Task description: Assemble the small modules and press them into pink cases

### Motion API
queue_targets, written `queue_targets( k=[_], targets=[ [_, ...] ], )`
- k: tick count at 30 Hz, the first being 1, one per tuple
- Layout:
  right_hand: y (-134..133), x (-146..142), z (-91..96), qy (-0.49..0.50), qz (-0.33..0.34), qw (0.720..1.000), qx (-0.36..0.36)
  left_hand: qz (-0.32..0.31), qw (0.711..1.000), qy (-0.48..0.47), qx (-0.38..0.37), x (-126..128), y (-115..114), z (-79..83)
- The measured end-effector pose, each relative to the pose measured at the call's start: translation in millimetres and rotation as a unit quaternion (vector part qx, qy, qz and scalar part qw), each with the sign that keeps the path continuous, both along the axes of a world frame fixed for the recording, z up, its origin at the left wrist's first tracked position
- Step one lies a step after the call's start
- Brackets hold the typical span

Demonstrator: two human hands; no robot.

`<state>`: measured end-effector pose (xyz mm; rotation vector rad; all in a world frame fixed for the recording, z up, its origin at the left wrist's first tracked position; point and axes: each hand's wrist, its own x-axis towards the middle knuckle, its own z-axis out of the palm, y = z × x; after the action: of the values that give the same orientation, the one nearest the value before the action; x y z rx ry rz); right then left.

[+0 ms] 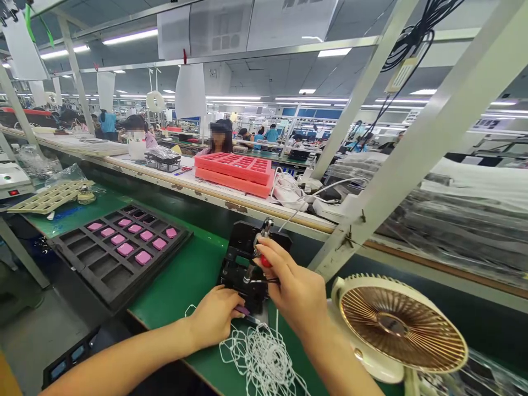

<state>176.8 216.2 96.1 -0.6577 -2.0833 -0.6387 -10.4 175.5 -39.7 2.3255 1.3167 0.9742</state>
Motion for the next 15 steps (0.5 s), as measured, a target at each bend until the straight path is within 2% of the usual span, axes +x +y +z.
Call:
queue_targets(
  k=[2, 5, 7, 9, 11, 12, 13, 14, 15],
  targets=[
    [5.7, -0.4, 10.3, 0.022, 0.005, 1.0, -0.001, 0.008, 1.0, 0.009, -0.006, 0.3, 2.0, -2.0],
    [9.9, -5.2, 46.0, 0.118, -0.035, 0.992, -0.034, 0.005, 1.0, 0.006, -0.015, -0.8, 0.7, -2.0],
    [8.3, -5.9, 66.1, 0.189, -0.07, 0.979, -0.028, 0.003, 1.0, -0.014, -0.022, -4.9, -5.9, -1.0],
    [0.2, -2.5, 65.2, 0.24, -0.095, 0.966, 0.001, 0.013, 0.998, -0.05, -0.028, -14.7, -17.4, -0.1],
    [-17.1, 2.4, 36.4, 0.212, -0.092, 0.973, -0.024, 0.038, 0.994, -0.093, -0.032, -31.4, -31.8, 0.0],
    [-27.8, 4.4, 13.2, 0.166, -0.081, 0.98, -0.075, 0.054, 0.991, -0.115, -0.033, -41.5, -39.5, -0.7],
    [-37.6, 6.1, -13.5, 0.072, -0.058, 0.983, -0.156, 0.074, 0.987, -0.136, -0.033, -51.5, -47.3, -1.9],
    [-45.0, 7.6, -41.2, -0.016, -0.062, 0.968, -0.241, 0.094, 0.983, -0.155, -0.031, -60.4, -54.7, -3.5],
    [-48.6, 9.0, -67.5, -0.051, -0.075, 0.957, -0.275, 0.104, 0.98, -0.166, -0.032, -67.4, -61.6, -5.2]
  ],
)
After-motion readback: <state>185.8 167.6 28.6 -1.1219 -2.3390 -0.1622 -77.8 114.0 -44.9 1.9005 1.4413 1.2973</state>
